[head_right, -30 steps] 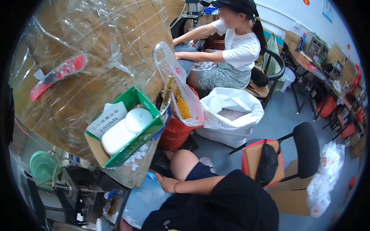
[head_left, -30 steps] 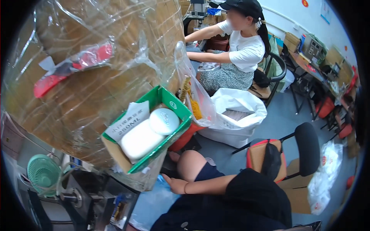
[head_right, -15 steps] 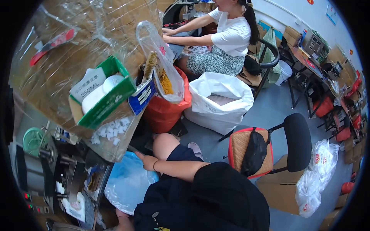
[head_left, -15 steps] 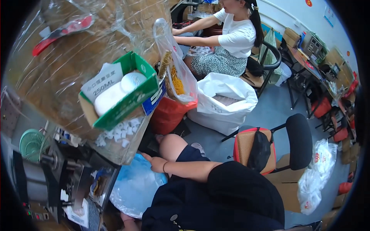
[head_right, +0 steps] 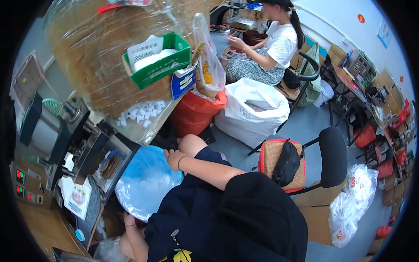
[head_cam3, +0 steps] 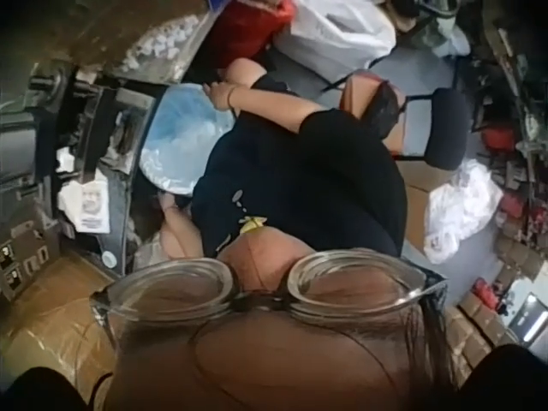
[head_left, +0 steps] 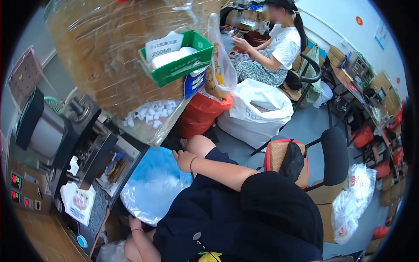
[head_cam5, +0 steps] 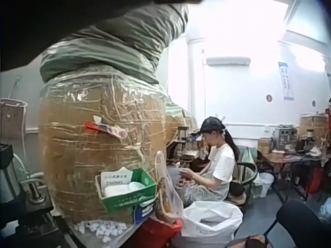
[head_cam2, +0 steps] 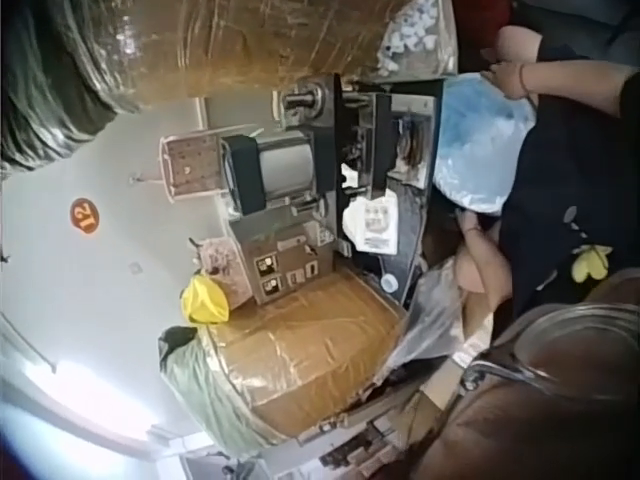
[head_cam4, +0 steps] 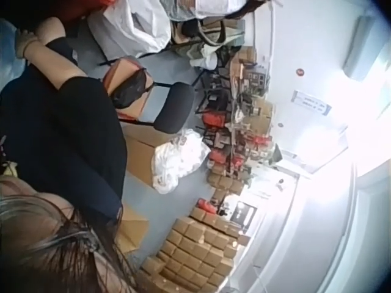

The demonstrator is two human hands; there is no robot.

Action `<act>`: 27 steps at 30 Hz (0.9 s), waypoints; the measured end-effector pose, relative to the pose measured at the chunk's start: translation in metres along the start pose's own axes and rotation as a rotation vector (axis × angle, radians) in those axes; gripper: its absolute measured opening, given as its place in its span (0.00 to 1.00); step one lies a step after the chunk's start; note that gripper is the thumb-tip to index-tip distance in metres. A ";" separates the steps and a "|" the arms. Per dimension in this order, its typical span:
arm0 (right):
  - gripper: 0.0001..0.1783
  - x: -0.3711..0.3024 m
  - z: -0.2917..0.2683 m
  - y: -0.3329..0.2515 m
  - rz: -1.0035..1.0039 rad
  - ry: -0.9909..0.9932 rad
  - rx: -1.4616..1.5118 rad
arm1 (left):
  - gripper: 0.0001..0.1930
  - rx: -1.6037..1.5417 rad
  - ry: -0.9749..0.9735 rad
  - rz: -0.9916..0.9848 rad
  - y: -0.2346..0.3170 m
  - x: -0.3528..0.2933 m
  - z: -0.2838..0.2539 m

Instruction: Manually placing plastic components into bags and sealing them using a heat-sealer machine.

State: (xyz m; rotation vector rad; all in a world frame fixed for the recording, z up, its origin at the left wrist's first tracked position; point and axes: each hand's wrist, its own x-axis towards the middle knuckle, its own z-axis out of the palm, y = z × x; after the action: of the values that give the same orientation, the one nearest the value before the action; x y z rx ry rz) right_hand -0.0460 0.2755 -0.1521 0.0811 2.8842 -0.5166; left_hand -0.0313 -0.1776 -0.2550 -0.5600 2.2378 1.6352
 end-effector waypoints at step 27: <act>0.14 0.092 -0.169 -0.056 -0.526 0.471 -0.013 | 0.16 -0.713 -0.890 1.146 0.326 -0.304 -0.022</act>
State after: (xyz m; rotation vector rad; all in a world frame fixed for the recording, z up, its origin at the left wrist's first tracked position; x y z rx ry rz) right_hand -0.1737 0.2835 0.0016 -0.6598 3.3654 -0.6332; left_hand 0.0762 -0.0718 0.1651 1.3374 1.1950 2.4218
